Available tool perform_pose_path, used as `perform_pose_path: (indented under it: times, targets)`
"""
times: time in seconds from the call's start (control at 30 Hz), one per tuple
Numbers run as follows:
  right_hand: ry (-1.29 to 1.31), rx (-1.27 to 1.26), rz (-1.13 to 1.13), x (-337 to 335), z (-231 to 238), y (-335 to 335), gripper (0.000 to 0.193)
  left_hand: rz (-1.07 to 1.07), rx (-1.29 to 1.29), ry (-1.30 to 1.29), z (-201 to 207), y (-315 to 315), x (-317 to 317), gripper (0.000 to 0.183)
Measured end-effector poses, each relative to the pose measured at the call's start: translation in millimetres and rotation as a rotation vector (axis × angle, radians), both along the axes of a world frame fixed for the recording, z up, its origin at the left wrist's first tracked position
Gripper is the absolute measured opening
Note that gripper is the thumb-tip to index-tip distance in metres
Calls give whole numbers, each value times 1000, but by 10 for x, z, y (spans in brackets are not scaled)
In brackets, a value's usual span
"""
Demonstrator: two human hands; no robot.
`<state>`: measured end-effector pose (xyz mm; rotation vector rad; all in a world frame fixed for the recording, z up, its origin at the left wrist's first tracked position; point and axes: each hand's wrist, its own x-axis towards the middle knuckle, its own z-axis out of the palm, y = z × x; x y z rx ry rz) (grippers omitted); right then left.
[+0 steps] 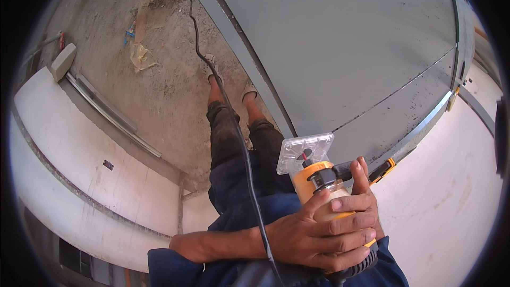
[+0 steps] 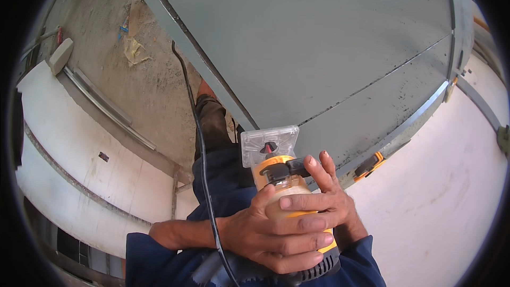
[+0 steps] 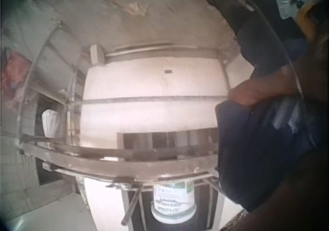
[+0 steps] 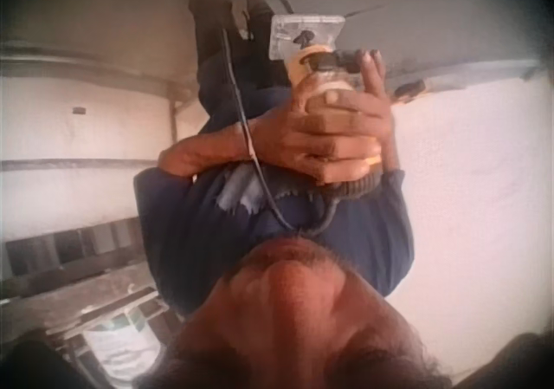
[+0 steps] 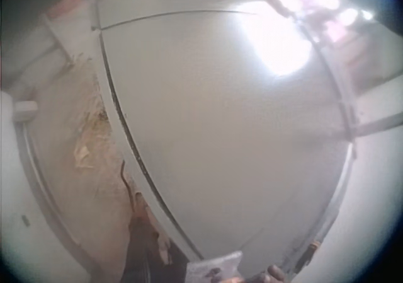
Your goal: The person uses a jigsaw to cut a large grey board, then aligns and positions the cut pieces on a workbench. They use pliers to install small metal clips into the joints of the board sections while another person assists with drilling.
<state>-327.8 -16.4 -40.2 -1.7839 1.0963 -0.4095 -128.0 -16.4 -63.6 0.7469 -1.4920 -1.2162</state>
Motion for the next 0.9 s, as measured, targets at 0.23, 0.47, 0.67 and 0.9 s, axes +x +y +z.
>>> perform_pose_path:
  times: [0.23, 0.47, 0.67, 0.9]
  targets:
    - [-48, -49, -276, 152, -160, 204, 24, 133, 72, -167, 7, 89, -158, 23]
    - [-73, -73, -344, 232, -192, 236, 24, 321, -515, -2696, 121, 125, -1097, 42]
    - [-87, -77, -367, 248, -244, 217, 25, 221, -521, -2794, 150, 211, -1194, 53]
    - [-107, -89, -383, 286, -312, 198, 26, 134, -549, -2855, 178, 250, -1201, 42]
